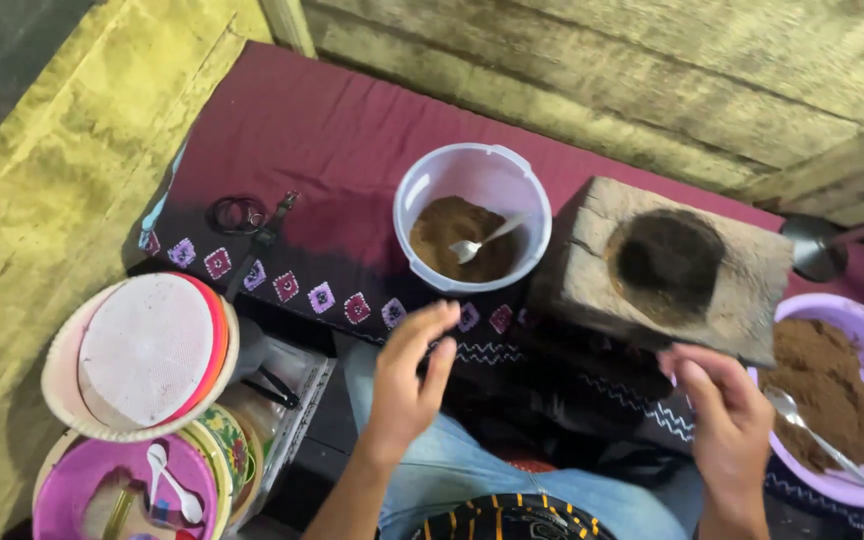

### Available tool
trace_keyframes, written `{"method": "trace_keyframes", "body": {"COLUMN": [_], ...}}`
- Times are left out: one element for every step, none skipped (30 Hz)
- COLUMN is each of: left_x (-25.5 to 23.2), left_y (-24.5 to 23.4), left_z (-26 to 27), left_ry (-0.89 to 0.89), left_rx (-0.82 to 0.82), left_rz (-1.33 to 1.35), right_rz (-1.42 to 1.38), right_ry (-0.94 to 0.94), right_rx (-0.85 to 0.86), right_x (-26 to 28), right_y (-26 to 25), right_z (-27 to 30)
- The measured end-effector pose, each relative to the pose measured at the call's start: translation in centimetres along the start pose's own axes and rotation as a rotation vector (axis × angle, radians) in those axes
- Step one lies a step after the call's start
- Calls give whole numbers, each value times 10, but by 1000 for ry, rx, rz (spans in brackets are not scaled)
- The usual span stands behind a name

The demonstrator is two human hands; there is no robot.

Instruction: The person uses a spoon to scoop brown powder from a bowl into a stone mortar and stirs it to mix the substances.

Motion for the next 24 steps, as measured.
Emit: {"method": "trace_keyframes", "body": {"left_x": [12,19,25,44,62,81,104,131,158,167,179,192,194,200,205,204,203,202,201,200,199,197,196,194], "left_y": [-2,-7,-12,-11,-8,-5,2,11,19,23,29,36,35,38,41,40,40,41,40,40,40,39,37,38], "left_z": [-22,-41,-60,-81,-102,-122,-134,-145,-155,-156,-156,-156,-158,-155,-151,-152,-153,-152,-152,-153,-154,-154,-155,-155], "left_ry": [-12,73,157,149,147,143,134,48,-39,-46,-105,-161,-166,-227,-288,-295,-315,-337,-345,-342,-338,-344,-358,-372], "left_rx": [-10,-87,-163,-165,-151,-138,-142,-98,-51,-56,-10,37,35,98,160,160,183,207,208,206,204,203,208,211], "left_rz": [1,-70,-141,-137,-276,-416,-413,-551,-687,-689,-649,-606,-606,-578,-549,-552,-562,-571,-573,-580,-586,-590,-577,-561], "right_rz": [8,111,212,218,430,641,645,874,1105,1104,1232,1362,1362,1485,1605,1601,1621,1641,1636,1535,1434,1428,1242,1059], "right_ry": [0,-211,-420,-416,-640,-866,-867,-992,-1116,-1122,-1106,-1084,-1087,-1035,-978,-981,-985,-988,-991,-1031,-1067,-1070,-936,-801], "right_rx": [13,142,275,280,352,427,436,447,452,459,487,513,518,638,760,767,744,722,730,712,693,698,738,770], "right_x": [13,38,60,67,83,94,74,52,28,14,-5,-26,-33,-52,-71,-75,-77,-80,-54,-22,9,18,27,36], "right_y": [22,51,81,107,141,176,199,227,254,267,281,294,300,307,311,314,315,315,308,302,295,296,294,290], "right_z": [-25,-45,-61,-84,-98,-110,-131,-145,-160,-167,-177,-185,-192,-194,-196,-195,-194,-191,-187,-180,-174,-174,-176,-179]}}
Point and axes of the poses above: each hand's wrist, its own z-axis away from the middle knuckle, its own y-axis out of the palm, x = y × z, the point moved 6 cm from there along -z, towards the middle knuckle, and after that the axes turned 1 degree about x, right-handed, at the moved point
